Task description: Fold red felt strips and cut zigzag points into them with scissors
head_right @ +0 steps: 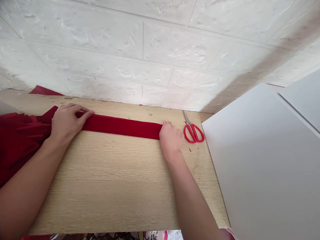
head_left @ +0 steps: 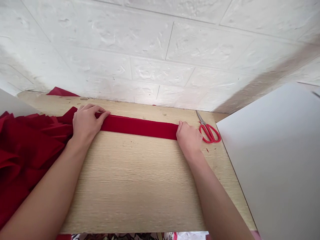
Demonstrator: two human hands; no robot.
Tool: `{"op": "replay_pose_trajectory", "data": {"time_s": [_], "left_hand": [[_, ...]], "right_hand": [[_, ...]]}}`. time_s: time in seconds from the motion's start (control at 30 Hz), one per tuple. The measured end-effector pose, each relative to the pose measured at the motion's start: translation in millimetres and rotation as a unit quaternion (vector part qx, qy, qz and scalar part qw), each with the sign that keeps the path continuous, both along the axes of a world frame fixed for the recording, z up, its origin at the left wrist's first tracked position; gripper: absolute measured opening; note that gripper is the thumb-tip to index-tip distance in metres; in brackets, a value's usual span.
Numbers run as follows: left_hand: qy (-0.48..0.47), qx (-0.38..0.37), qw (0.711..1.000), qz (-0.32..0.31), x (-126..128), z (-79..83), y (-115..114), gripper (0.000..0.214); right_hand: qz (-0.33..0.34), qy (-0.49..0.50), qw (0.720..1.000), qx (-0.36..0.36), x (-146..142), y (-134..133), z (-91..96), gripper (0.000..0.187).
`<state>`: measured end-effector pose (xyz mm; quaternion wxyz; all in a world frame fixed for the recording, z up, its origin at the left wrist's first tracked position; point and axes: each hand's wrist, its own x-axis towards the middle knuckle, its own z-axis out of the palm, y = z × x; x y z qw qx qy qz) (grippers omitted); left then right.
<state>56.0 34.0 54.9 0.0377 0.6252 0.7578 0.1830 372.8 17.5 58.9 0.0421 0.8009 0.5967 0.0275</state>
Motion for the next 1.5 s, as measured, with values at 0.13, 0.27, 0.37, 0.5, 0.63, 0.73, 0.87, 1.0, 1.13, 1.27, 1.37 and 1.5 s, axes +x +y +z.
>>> {"op": "replay_pose_trajectory", "data": {"time_s": [0.13,0.27,0.37,0.5,0.63,0.73,0.87,1.0,1.13,1.27,1.37,1.5], "left_hand": [[0.006,-0.018,1.0,0.014,-2,1.4,5,0.038],[-0.001,-0.04,0.999,0.037,-1,3.3,7,0.037],[-0.006,-0.024,0.998,0.05,-1,2.0,7,0.038],[-0.019,-0.035,0.998,0.046,-3,-0.3,6,0.038],[0.02,-0.077,0.996,0.028,-7,2.9,11,0.045],[0.063,-0.05,0.997,0.007,5,11.4,15,0.046],[0.042,0.099,0.988,-0.112,82,19.4,-4,0.05],[0.026,0.074,0.921,-0.383,182,0.2,-52,0.061],[0.01,-0.006,0.92,-0.392,217,-25.2,-78,0.086],[0.012,-0.038,0.932,-0.361,209,-27.5,-73,0.098],[0.017,-0.032,0.946,-0.321,196,-23.6,-65,0.091],[0.027,-0.035,0.976,-0.214,156,-22.7,-52,0.076]], "right_hand": [[0.002,-0.01,1.0,0.004,0,0,-2.1,0.052],[0.006,-0.008,1.0,0.005,0,-1,-2.0,0.052],[0.007,0.001,1.0,0.009,0,-1,-0.9,0.053],[0.001,0.013,1.0,0.013,2,-2,1.1,0.052],[0.006,0.026,0.999,0.02,4,-2,-1.3,0.05],[0.014,0.025,0.999,0.032,4,-2,-6.1,0.05],[0.01,0.024,0.999,0.027,2,-2,-5.0,0.05],[0.008,0.042,0.999,-0.019,2,-2,4.3,0.05],[0.025,0.046,0.999,-0.013,6,-2,3.2,0.05],[0.019,0.048,0.999,0.011,9,-1,-3.3,0.051],[0.01,0.049,0.999,0.011,9,-1,-3.4,0.051],[0.01,0.048,0.999,0.023,9,-2,-2.3,0.05]]}}
